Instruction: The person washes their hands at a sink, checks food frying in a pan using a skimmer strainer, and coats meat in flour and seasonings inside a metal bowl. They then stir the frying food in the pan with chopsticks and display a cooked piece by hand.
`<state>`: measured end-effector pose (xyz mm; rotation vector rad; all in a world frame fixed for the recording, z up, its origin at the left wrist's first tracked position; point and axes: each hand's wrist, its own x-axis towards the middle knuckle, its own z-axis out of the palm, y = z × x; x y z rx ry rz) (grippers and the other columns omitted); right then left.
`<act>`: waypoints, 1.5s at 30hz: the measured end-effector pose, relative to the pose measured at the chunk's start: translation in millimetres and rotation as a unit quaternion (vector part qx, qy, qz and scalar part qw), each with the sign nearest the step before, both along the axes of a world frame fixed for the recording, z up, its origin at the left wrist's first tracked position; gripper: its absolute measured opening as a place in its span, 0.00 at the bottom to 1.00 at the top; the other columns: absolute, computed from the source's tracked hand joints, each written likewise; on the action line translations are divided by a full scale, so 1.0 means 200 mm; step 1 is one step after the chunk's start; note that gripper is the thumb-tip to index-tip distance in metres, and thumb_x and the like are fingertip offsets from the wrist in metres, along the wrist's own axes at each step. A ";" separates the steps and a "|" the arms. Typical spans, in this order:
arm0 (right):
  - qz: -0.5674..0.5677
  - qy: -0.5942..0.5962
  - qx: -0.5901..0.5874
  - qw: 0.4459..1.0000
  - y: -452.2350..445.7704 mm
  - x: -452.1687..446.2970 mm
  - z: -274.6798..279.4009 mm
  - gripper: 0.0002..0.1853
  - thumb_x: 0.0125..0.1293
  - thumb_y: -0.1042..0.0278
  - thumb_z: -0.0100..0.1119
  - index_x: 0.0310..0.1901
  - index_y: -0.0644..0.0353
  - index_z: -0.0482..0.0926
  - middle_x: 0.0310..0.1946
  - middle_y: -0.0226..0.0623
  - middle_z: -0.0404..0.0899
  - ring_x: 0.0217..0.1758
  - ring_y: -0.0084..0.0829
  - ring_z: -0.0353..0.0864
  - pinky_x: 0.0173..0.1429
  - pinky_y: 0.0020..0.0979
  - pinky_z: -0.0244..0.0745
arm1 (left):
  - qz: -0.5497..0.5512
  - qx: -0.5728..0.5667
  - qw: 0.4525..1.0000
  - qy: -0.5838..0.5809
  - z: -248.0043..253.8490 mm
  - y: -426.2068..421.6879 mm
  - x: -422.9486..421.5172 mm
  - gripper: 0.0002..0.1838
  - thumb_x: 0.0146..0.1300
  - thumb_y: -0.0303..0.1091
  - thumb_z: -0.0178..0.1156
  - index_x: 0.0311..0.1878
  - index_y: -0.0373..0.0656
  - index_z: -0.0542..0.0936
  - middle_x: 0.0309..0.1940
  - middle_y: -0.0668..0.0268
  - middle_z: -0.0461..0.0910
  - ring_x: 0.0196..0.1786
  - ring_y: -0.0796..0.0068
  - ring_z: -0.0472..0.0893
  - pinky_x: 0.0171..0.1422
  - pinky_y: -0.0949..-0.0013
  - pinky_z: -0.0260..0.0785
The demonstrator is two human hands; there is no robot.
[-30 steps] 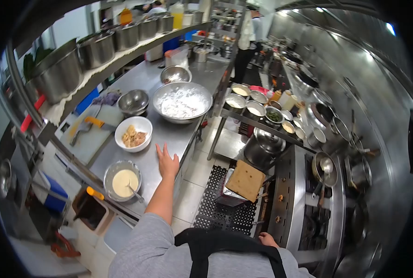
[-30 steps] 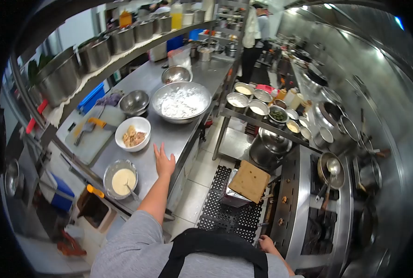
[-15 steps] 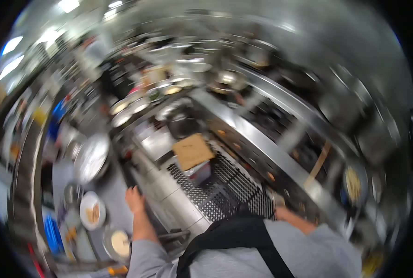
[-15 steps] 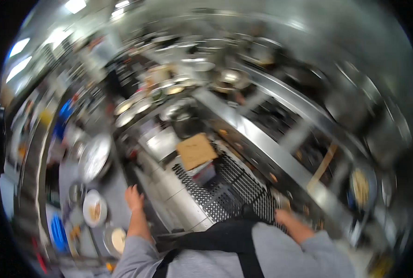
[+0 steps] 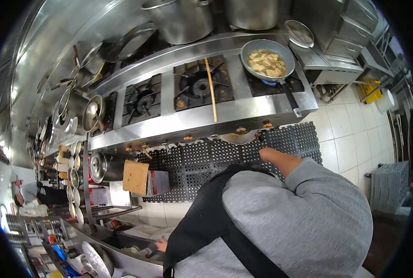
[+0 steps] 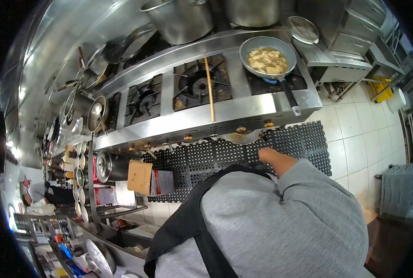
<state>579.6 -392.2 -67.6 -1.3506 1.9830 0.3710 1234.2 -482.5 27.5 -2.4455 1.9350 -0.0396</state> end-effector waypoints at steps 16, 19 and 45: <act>-0.208 -0.336 -0.348 0.850 -0.39 -0.17 0.55 0.10 0.58 0.69 0.52 0.39 0.63 0.77 0.34 0.45 0.79 0.40 0.45 0.78 0.45 0.38 0.72 | -0.073 0.118 0.948 0.286 -0.22 0.15 -0.69 0.22 0.53 0.35 0.61 0.52 0.42 0.72 0.45 0.46 0.73 0.50 0.48 0.72 0.52 0.57 0.65; -0.238 -0.338 -0.415 0.811 -0.63 -0.12 0.66 0.13 0.58 0.69 0.54 0.43 0.64 0.73 0.35 0.46 0.77 0.42 0.46 0.77 0.47 0.38 0.71 | -0.067 0.173 0.950 0.251 -0.23 0.33 -0.68 0.23 0.52 0.36 0.63 0.53 0.44 0.72 0.46 0.48 0.73 0.51 0.49 0.72 0.54 0.57 0.64; -0.397 -0.106 -0.372 0.833 -1.31 0.08 0.59 0.25 0.55 0.70 0.58 0.51 0.62 0.58 0.41 0.57 0.73 0.44 0.54 0.75 0.47 0.46 0.71 | -0.115 0.187 0.952 0.211 -0.26 0.30 -0.16 0.25 0.49 0.38 0.65 0.52 0.46 0.73 0.49 0.51 0.71 0.52 0.50 0.71 0.56 0.57 0.63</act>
